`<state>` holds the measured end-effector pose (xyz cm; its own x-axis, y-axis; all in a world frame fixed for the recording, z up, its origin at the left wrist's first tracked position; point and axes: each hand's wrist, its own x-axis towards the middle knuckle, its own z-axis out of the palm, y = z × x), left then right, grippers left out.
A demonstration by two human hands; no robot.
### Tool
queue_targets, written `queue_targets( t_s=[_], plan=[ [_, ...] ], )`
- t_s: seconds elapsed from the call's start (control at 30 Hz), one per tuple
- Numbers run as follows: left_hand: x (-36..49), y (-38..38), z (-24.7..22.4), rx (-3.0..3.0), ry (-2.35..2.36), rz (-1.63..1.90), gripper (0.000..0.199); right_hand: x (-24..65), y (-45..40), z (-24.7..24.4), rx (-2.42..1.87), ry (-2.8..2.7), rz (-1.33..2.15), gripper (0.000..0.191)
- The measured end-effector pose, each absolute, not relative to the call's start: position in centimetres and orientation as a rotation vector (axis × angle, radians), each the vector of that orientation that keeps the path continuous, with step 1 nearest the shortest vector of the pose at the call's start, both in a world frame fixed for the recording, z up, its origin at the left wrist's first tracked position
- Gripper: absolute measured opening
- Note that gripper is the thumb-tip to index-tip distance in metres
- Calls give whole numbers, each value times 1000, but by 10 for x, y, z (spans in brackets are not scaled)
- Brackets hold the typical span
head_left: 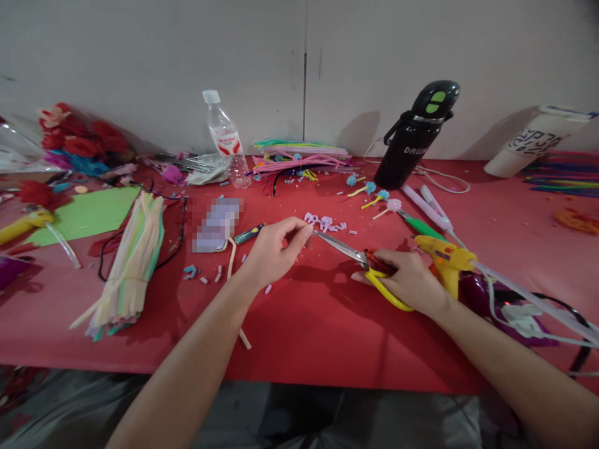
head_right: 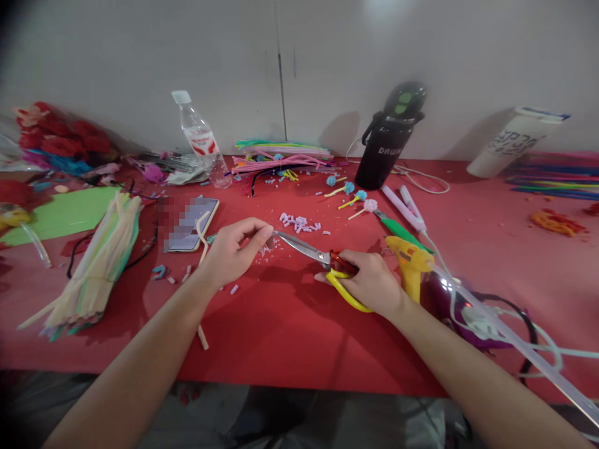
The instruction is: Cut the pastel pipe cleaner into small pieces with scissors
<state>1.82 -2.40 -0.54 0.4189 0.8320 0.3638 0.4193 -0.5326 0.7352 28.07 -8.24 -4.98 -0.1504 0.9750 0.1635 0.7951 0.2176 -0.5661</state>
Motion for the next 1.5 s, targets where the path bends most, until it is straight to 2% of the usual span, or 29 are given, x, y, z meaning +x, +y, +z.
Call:
queue_targets(
  t_s=[1.5],
  plan=[
    [17,-24,-8,2113,1084,974,29,279,-84,-48,-1655,-1963,445,53]
  ],
)
